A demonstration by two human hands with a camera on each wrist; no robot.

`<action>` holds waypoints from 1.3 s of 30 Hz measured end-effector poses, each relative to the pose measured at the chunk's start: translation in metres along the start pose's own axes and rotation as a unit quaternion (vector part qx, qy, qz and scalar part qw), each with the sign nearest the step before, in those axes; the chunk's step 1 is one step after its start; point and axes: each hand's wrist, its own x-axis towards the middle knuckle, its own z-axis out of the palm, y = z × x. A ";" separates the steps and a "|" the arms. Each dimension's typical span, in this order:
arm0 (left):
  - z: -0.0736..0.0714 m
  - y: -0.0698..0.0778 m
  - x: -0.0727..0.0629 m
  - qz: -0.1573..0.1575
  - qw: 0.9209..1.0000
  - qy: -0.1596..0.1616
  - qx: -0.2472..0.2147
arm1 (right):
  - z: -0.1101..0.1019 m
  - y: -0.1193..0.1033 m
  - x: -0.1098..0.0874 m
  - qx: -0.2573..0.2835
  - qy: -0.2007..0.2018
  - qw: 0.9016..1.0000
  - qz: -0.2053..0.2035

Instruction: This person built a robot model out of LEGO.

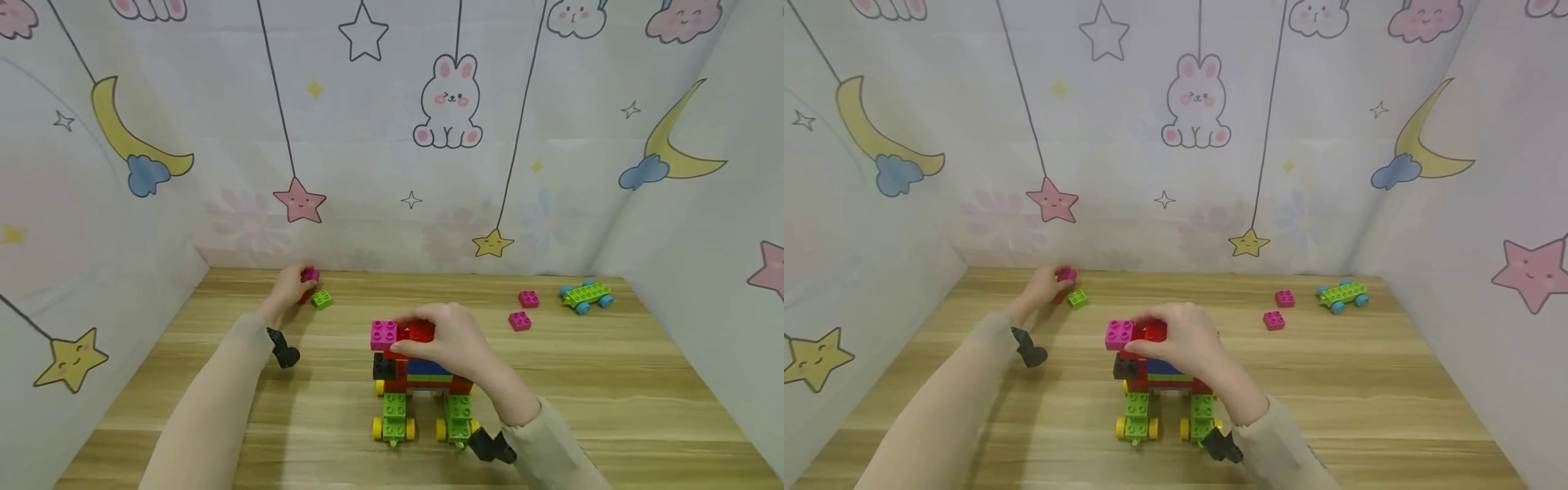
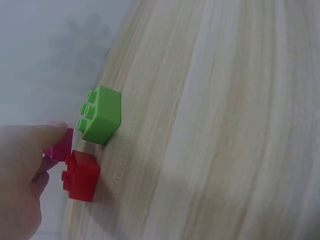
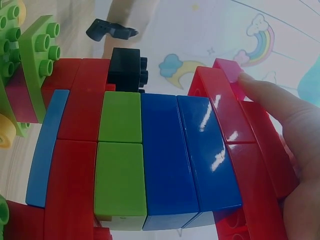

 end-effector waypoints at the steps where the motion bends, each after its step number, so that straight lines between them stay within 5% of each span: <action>1: -0.001 0.001 0.000 -0.005 1.000 -0.002 -0.001 | 0.000 0.000 0.000 0.000 0.000 1.000 0.000; 7: -0.010 0.007 -0.004 -0.019 1.000 -0.001 -0.019 | 0.001 0.002 0.001 -0.001 -0.004 1.000 -0.002; 20: -0.027 0.018 -0.015 0.010 0.999 0.031 -0.030 | 0.001 -0.002 0.002 -0.020 0.002 1.000 0.002; 29: -0.038 0.041 -0.034 0.055 0.997 0.053 -0.032 | 0.000 -0.002 0.000 -0.013 0.004 1.000 0.001; 39: -0.040 0.074 -0.055 0.085 0.996 0.033 -0.009 | 0.000 0.001 0.000 -0.001 0.001 1.000 0.004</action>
